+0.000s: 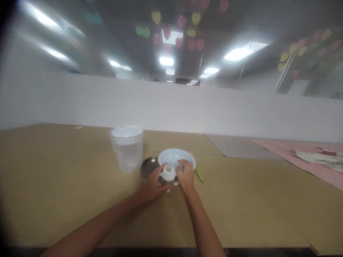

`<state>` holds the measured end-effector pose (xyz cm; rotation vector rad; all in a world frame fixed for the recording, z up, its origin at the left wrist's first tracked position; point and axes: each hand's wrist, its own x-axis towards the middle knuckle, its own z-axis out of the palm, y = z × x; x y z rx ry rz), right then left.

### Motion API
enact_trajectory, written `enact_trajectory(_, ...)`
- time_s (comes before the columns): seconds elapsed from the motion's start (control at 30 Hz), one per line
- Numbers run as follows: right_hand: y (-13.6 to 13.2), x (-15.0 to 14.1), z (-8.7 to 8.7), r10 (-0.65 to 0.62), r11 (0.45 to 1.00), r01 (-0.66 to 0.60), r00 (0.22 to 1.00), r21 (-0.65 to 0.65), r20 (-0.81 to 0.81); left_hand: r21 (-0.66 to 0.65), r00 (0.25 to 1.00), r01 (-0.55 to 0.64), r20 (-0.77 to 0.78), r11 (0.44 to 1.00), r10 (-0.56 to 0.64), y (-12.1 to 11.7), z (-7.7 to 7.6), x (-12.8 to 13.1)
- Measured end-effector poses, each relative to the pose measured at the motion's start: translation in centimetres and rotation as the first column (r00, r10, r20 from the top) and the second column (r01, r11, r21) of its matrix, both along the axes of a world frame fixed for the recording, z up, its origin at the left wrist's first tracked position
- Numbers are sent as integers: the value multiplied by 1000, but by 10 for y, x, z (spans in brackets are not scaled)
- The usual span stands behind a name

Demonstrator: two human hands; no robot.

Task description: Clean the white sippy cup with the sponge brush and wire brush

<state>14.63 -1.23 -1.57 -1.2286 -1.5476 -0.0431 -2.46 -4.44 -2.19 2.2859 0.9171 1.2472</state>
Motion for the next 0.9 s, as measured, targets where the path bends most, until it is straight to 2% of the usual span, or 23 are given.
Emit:
enact_trajectory(0.13,-1,-1,1,0,1000,1,998,-19,70,7,1000,-8,-3,1000,8,0,0,0)
enact_trajectory(0.27,-9,-1,7,-185,983,184,981,7,65,3,1000,-13,13,1000,13,0,-1,0)
enact_trajectory(0.3,-11,-2,9,-164,987,163,984,13,65,0,1000,-11,17,1000,11,0,-1,0)
enact_trajectory(0.37,-16,-6,14,8,1000,-10,994,18,109,-7,1000,-8,27,1000,8,1,-1,0)
enact_trajectory(0.43,-20,-12,16,192,980,-197,958,2,211,-22,999,0,34,1000,1,1,-2,0)
enact_trajectory(0.47,-21,-16,17,232,971,-237,937,-12,261,-33,999,4,39,999,-3,2,-1,0)
enact_trajectory(0.53,-22,-22,20,225,974,-225,922,-37,316,-59,999,13,52,998,-10,2,0,-1)
enact_trajectory(0.63,-25,-24,25,234,972,-217,931,-92,280,-113,996,49,83,992,-39,0,4,-1)
enact_trajectory(0.7,-28,-21,30,319,943,-288,925,-166,206,-148,991,95,107,984,-80,-3,9,-1)
enact_trajectory(0.77,-31,-17,34,418,888,-389,905,-246,77,-168,986,138,115,976,-120,-6,13,-1)
enact_trajectory(0.83,-32,-13,34,518,795,-520,850,-312,-94,-156,985,149,116,977,-131,-9,16,-1)
enact_trajectory(0.9,-30,-8,31,589,711,-630,776,-312,-226,-132,986,139,115,982,-124,-10,17,-1)
